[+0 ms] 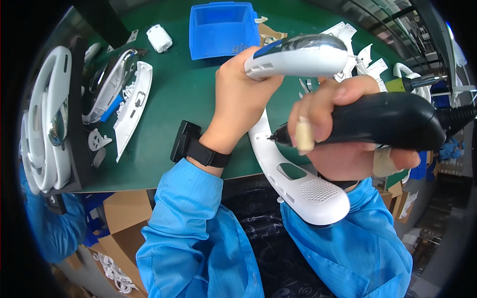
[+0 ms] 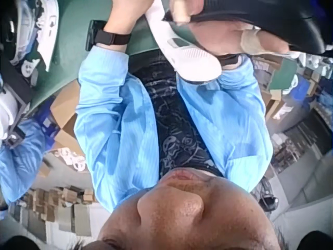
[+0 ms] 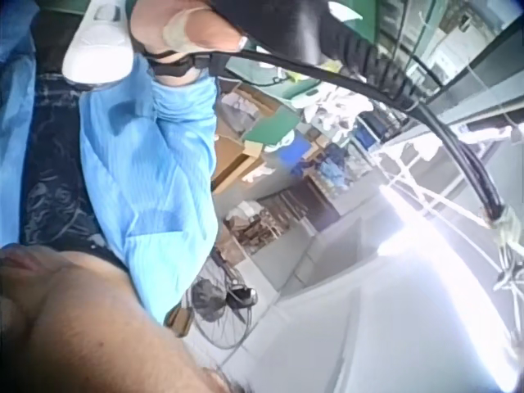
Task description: Assembling components of a neck massager, including snapping casing parts and using a power screwdriver.
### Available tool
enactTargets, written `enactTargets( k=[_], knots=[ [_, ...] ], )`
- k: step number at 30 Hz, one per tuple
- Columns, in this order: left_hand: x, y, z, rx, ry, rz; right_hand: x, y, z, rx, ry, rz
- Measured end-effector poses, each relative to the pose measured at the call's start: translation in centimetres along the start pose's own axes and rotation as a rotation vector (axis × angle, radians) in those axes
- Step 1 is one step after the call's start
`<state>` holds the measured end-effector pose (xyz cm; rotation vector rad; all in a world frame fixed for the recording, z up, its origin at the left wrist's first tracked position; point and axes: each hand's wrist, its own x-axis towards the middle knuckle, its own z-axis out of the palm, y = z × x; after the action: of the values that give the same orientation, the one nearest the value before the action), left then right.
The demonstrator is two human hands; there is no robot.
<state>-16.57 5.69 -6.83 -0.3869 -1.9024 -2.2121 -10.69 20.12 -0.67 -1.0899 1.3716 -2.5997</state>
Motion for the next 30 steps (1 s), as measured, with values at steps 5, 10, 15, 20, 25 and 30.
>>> enactTargets(
  k=[5, 10, 15, 20, 25, 30],
  knots=[
    [-0.1, -0.2, 0.1, -0.028, 0.015, -0.037, 0.1, 1.9, 1.0, -0.009, 0.001, 0.015],
    [-0.1, -0.4, 0.2, -0.072, 0.028, -0.061, 0.4, 2.0, 0.9, -0.052, 0.010, 0.063],
    [-0.1, -0.9, -0.2, -0.046, 0.024, -0.072, -0.3, 2.4, 0.8, -0.009, 0.035, 0.122],
    [0.0, 0.0, -0.4, 0.087, -0.015, -0.118, -0.4, 1.9, 1.2, -0.033, -0.010, 0.173],
    [0.0, -0.2, -0.3, 0.032, 0.016, -0.093, -0.3, 1.7, 1.4, -0.036, -0.011, 0.173],
    [0.0, 0.1, -0.5, 0.055, -0.016, -0.125, -0.4, 1.8, 1.6, 0.015, 0.014, 0.167]
  ],
)
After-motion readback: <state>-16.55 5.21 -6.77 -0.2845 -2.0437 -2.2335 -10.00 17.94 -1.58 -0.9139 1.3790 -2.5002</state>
